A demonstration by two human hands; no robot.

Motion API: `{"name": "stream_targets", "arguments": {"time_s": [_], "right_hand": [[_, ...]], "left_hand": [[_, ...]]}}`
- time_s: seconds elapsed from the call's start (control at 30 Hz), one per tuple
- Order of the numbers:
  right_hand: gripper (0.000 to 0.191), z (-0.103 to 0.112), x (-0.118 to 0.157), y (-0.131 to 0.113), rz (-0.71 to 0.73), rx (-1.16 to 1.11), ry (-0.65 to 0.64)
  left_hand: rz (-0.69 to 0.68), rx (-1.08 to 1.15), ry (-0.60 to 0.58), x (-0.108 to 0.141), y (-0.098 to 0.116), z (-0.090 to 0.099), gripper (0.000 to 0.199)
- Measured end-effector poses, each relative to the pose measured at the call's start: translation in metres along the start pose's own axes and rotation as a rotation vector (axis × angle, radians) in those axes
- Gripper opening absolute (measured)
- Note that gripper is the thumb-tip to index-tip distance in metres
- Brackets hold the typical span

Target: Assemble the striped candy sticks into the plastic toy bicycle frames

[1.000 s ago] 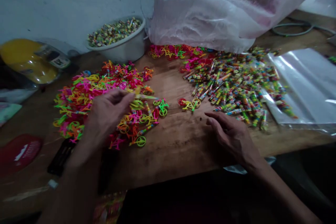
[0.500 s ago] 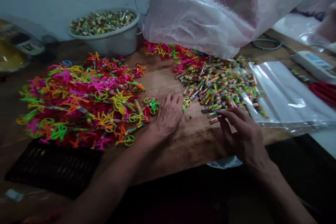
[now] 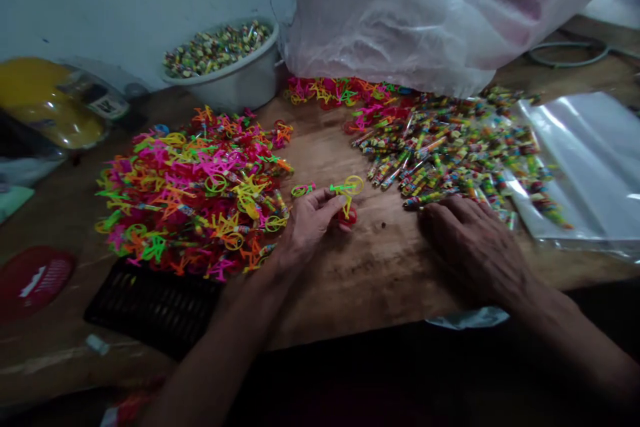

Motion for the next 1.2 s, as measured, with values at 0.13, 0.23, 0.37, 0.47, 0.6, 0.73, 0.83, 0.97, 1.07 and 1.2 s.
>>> {"name": "stream_targets", "arguments": {"time_s": [0.13, 0.23, 0.37, 0.47, 0.6, 0.73, 0.83, 0.97, 1.07, 1.2], "right_hand": [[0.026, 0.011, -0.016, -0.014, -0.012, -0.122, 0.141], [0.031, 0.017, -0.03, -0.031, -0.032, -0.163, 0.194], [0.03, 0.022, -0.022, -0.024, -0.124, -0.172, 0.194], [0.03, 0.031, 0.006, -0.001, -0.224, -0.186, 0.238], [0.03, 0.035, 0.026, 0.006, -0.141, -0.187, 0.09], [0.029, 0.022, 0.014, -0.002, -0.065, -0.069, -0.052], [0.029, 0.011, -0.002, -0.003, -0.043, 0.043, -0.082], [0.021, 0.005, -0.015, -0.001, -0.018, 0.161, -0.082], [0.014, 0.01, -0.019, -0.008, -0.01, 0.08, 0.02], [0.021, 0.032, -0.019, -0.038, -0.152, -0.422, 0.406]], "left_hand": [[0.156, 0.234, -0.081, 0.022, -0.01, -0.005, 0.021], [0.204, 0.316, -0.091, 0.031, -0.015, -0.003, 0.018], [0.151, 0.359, -0.002, 0.034, -0.014, 0.01, 0.015], [0.16, 0.361, 0.007, 0.036, -0.016, 0.01, 0.015], [0.212, 0.345, -0.083, 0.039, -0.019, -0.012, 0.015], [0.239, 0.325, -0.112, 0.037, -0.018, -0.03, 0.018], [0.248, 0.327, -0.139, 0.036, -0.02, -0.03, 0.02], [0.243, 0.429, -0.148, 0.036, -0.028, -0.023, 0.02], [0.225, 0.492, -0.165, 0.036, -0.031, -0.02, 0.022], [0.212, 0.527, -0.184, 0.039, -0.028, -0.017, 0.017]]}}
Point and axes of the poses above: each hand's wrist, its own x-axis away from the middle knuckle, its own z-axis out of the back of the hand, y = z × x, the point moved 4 cm from there along -x, towards the middle knuckle, and after that the axes turned 1 degree about -z, right-handed, at the moved point
